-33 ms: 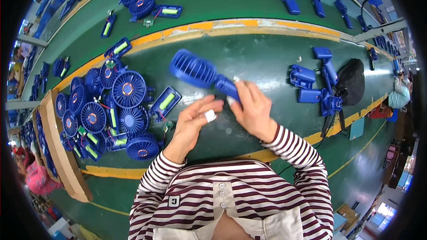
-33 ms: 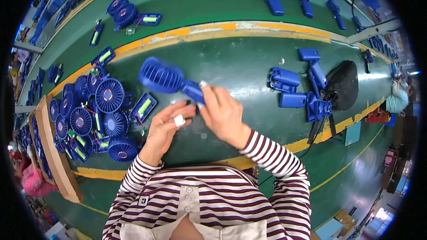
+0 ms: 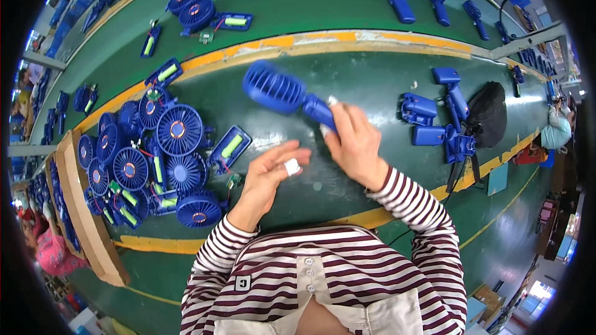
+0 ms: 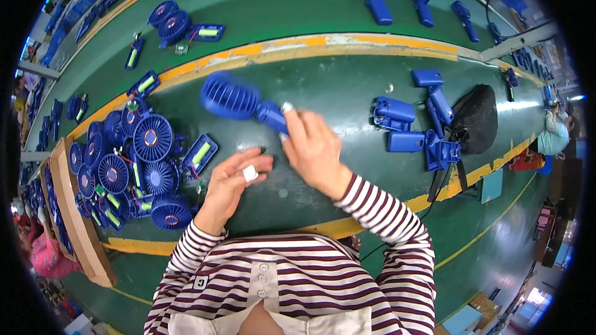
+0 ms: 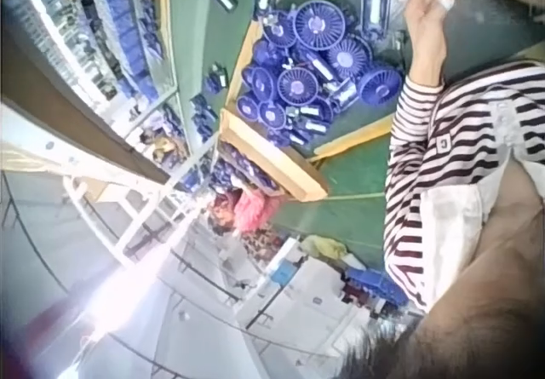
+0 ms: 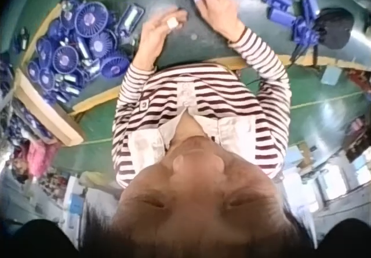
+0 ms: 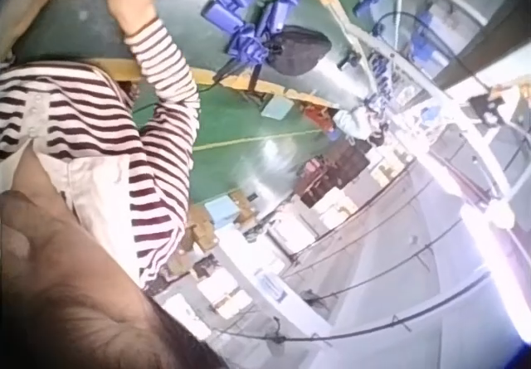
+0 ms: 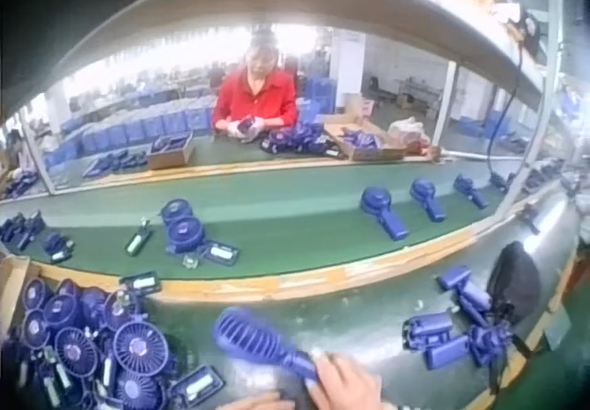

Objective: The person assembles handheld fans by hand, inserting batteries into the fan bodies and then closing their battery covers.

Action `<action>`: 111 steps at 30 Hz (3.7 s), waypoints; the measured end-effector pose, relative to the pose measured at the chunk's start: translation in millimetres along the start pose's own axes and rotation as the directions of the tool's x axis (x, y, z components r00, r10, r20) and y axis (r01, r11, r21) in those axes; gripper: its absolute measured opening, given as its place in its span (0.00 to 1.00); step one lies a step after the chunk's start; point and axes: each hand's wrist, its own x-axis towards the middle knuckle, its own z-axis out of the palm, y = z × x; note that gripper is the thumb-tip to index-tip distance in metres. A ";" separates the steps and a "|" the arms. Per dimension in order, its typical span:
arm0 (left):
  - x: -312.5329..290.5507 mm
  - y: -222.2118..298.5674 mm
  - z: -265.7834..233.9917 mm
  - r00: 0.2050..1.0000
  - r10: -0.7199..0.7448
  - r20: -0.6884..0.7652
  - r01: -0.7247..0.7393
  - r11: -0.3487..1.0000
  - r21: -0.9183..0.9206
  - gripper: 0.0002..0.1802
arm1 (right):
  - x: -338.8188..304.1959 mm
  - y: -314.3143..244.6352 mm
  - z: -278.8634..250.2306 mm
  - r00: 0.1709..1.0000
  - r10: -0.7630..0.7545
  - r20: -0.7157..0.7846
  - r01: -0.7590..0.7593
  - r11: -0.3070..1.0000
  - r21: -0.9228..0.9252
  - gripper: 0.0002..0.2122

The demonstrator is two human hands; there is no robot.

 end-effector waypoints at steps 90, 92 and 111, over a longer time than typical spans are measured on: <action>-6.3 -5.5 -5.2 0.975 -0.223 -0.002 0.205 0.902 -0.380 0.31 | 19.7 -10.5 -2.9 0.716 0.540 0.442 -0.474 -0.089 0.876 0.27; -5.7 -7.5 -6.6 0.973 -0.232 -0.019 0.208 0.905 -0.370 0.28 | 19.1 -11.0 -7.4 0.704 0.553 0.446 -0.459 -0.126 0.880 0.27; -12.7 9.0 3.7 0.961 -0.183 -0.206 0.166 0.981 -0.096 0.17 | 11.2 -3.0 -10.1 0.730 0.393 0.559 -0.573 -0.093 0.814 0.24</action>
